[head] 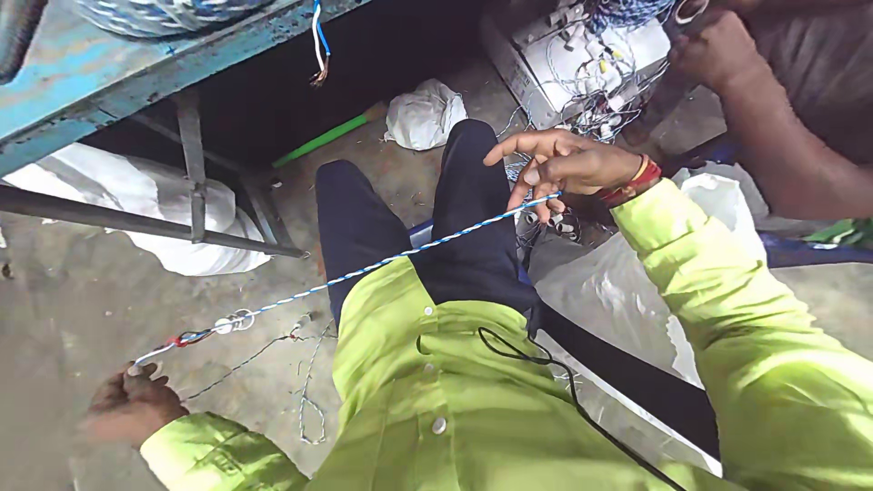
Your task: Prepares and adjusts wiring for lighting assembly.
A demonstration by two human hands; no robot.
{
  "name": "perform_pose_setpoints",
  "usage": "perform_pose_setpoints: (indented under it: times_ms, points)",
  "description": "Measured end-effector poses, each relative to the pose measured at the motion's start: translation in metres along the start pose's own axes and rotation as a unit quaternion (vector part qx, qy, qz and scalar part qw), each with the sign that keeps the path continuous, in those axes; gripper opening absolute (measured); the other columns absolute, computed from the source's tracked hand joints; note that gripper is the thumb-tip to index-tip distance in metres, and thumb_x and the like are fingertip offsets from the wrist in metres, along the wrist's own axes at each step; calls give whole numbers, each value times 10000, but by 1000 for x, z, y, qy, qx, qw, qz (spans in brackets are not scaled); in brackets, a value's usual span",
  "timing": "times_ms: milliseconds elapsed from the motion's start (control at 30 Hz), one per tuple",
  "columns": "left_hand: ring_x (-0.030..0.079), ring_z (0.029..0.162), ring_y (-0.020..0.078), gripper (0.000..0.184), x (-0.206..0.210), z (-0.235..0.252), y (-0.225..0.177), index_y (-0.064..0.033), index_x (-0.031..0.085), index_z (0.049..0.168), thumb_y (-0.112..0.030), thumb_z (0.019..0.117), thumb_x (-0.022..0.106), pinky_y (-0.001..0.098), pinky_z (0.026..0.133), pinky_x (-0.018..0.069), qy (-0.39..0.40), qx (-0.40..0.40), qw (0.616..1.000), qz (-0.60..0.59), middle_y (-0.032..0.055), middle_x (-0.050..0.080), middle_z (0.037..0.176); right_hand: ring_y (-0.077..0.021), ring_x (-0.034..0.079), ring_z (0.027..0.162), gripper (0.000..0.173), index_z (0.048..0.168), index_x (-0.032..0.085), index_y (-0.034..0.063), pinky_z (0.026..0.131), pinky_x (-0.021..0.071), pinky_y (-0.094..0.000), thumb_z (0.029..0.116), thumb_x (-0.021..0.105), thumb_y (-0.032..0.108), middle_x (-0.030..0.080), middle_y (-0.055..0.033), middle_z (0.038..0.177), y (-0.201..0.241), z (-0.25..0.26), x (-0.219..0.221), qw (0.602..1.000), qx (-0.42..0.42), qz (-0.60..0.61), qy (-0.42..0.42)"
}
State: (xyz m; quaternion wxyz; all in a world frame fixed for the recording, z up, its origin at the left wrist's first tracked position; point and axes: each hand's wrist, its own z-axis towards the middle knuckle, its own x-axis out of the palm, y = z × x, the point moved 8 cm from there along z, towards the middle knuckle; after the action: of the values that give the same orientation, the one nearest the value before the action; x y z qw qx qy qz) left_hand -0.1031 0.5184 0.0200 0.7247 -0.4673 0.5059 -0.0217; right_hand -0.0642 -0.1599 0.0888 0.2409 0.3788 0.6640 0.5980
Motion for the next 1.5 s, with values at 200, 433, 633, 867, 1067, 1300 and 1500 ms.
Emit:
perform_pose_setpoints:
  times_ms: [200, 433, 633, 867, 1067, 1300, 1500]
  points:
    - [561, 745, 85, 319, -6, -1, 32, 57, 598, 1268, -160, 1088, 449, 266, 735, 507, -16, -62, 996, 62, 119, 646, 1032, -180, 716, 562, 441, 1398, 528, 70, 454, 589, -288, 970, 423, 84, 741, -90, 764, -5, -1, -5, 1000, 13, -25, -6]
    - [608, 796, 122, 319, -1, -2, 90, 24, 622, 1282, -174, 1066, 495, 331, 785, 531, -7, -108, 990, 94, 126, 683, 1082, -165, 709, 552, 440, 1387, 531, 47, 462, 593, -282, 955, 451, 42, 731, -81, 741, -6, -1, -7, 997, 34, -68, -7]
    - [665, 891, 192, 346, 9, -4, 98, 26, 637, 1284, -202, 1064, 498, 392, 858, 541, 9, -108, 988, 110, 168, 700, 1132, -149, 709, 594, 404, 1367, 549, 35, 529, 603, -264, 966, 507, 68, 755, -76, 823, -4, -2, -7, 996, -1, -84, 15]
    - [677, 934, 217, 329, 24, -9, 101, 22, 636, 1286, -171, 1045, 524, 413, 892, 545, 19, -107, 988, 113, 180, 693, 1151, -135, 707, 611, 417, 1360, 553, 46, 545, 600, -258, 945, 524, 67, 756, -64, 839, -6, 0, -8, 996, 0, -91, 10]
    - [651, 887, 187, 324, 31, -13, 101, 22, 628, 1287, -172, 1051, 522, 389, 858, 540, 24, -112, 990, 83, 172, 684, 1138, -98, 695, 607, 463, 1348, 565, 48, 543, 589, -222, 889, 602, 10, 745, -35, 810, -7, -1, -11, 996, 8, -86, 5]
    - [634, 1219, 355, 366, 44, -12, 86, 15, 685, 1253, -249, 1038, 552, 533, 1078, 446, 73, -76, 974, 202, 238, 674, 1271, -72, 658, 654, 454, 1203, 680, 30, 588, 568, -204, 771, 808, -27, 707, -18, 816, -8, 3, -13, 987, 9, -157, -14]
    - [670, 1162, 258, 446, 105, -62, -89, 69, 576, 1363, -231, 1033, 602, 399, 1036, 525, 185, 205, 960, -42, 248, 649, 1294, -16, 642, 603, 156, 1006, 773, 33, 559, 547, -176, 852, 783, 53, 735, 20, 755, -4, 9, -7, 980, -15, -194, -42]
